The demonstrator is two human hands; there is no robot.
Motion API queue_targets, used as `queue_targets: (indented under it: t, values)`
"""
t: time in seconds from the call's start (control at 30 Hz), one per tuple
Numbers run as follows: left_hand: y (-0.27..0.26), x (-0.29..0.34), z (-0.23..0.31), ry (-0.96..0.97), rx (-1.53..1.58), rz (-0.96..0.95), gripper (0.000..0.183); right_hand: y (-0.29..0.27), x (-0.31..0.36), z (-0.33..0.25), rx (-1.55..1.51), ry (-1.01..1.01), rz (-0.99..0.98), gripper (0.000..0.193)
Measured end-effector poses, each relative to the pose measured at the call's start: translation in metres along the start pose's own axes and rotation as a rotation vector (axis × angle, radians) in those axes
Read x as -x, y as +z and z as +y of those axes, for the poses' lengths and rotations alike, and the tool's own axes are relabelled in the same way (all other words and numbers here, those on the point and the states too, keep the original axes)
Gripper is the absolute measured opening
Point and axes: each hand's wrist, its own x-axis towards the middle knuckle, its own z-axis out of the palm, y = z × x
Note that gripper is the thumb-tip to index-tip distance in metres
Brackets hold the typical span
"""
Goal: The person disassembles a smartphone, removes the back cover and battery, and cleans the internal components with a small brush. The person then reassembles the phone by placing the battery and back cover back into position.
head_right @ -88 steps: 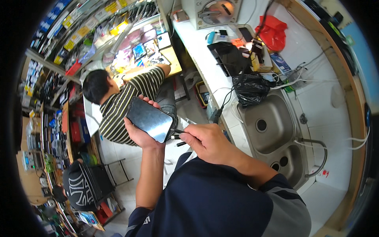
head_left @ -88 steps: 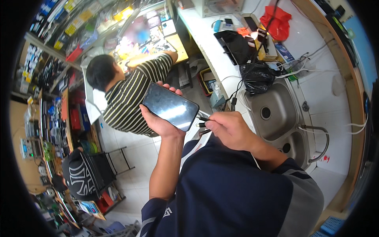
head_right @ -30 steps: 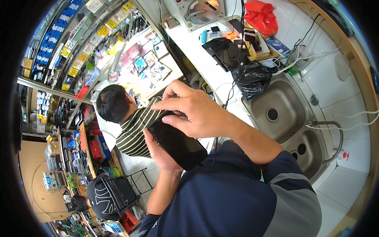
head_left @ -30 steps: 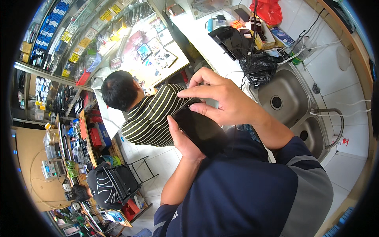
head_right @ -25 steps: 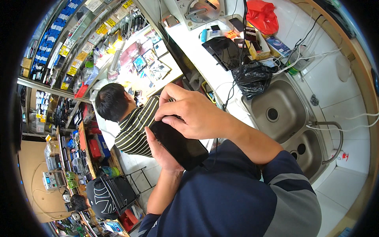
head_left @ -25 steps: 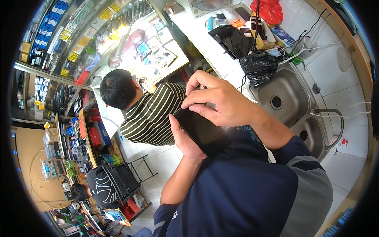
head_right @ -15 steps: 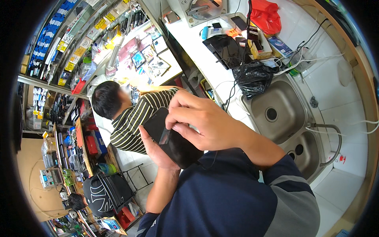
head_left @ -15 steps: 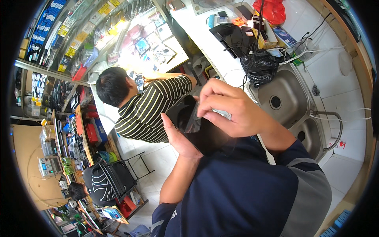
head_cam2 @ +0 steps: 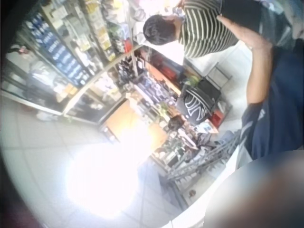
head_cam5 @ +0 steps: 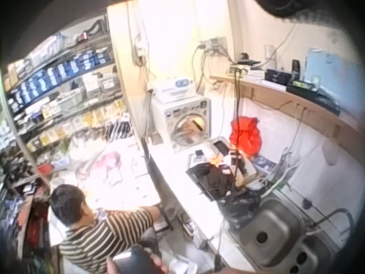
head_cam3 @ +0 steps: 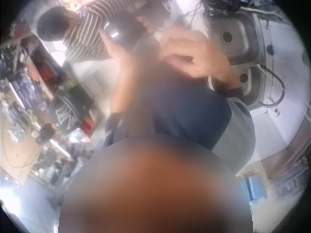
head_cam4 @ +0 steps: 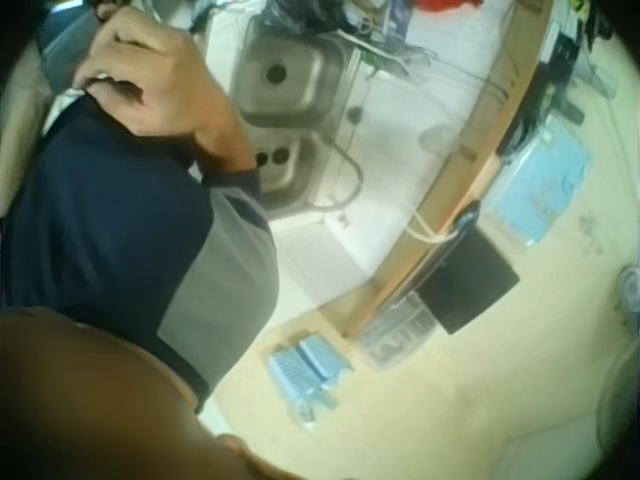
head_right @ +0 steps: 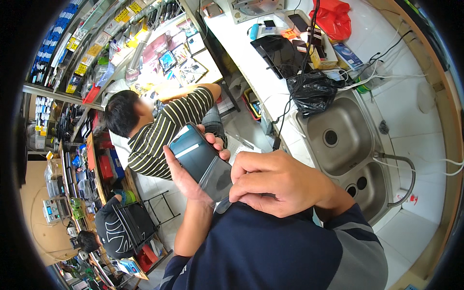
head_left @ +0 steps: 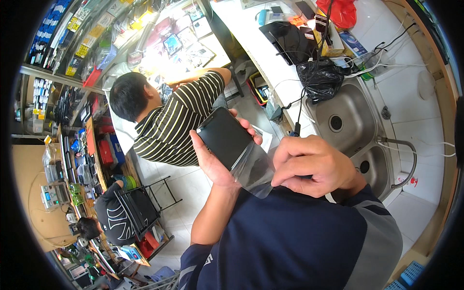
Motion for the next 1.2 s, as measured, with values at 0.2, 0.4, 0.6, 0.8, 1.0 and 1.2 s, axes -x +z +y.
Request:
queue_targets:
  t: [0.2, 0.4, 0.6, 0.8, 1.0, 1.2]
  values:
    - [-0.002, -0.001, -0.003, -0.005, 0.034, -0.042, 0.101, 0.002, 0.0, 0.002, 0.003, -0.004, -0.022, 0.025]
    - [-0.003, 0.0, -0.002, -0.002, 0.029, -0.046, 0.105, 0.004, 0.0, 0.004, -0.006, -0.019, -0.028, 0.024]
    - [0.0, 0.002, -0.005, 0.005, 0.0, -0.028, 0.099, 0.006, 0.001, 0.004, -0.007, -0.013, -0.028, 0.023]
    - [-0.001, 0.002, -0.005, 0.008, 0.006, -0.038, 0.096, 0.008, 0.002, 0.003, -0.009, -0.004, -0.028, 0.022]
    - [-0.002, 0.005, -0.004, -0.005, 0.001, 0.026, 0.09, 0.01, 0.002, 0.003, 0.001, -0.026, -0.015, 0.024]
    - [-0.003, 0.007, -0.004, 0.004, -0.024, 0.018, 0.089, 0.01, 0.001, 0.004, 0.002, -0.046, -0.021, 0.024]
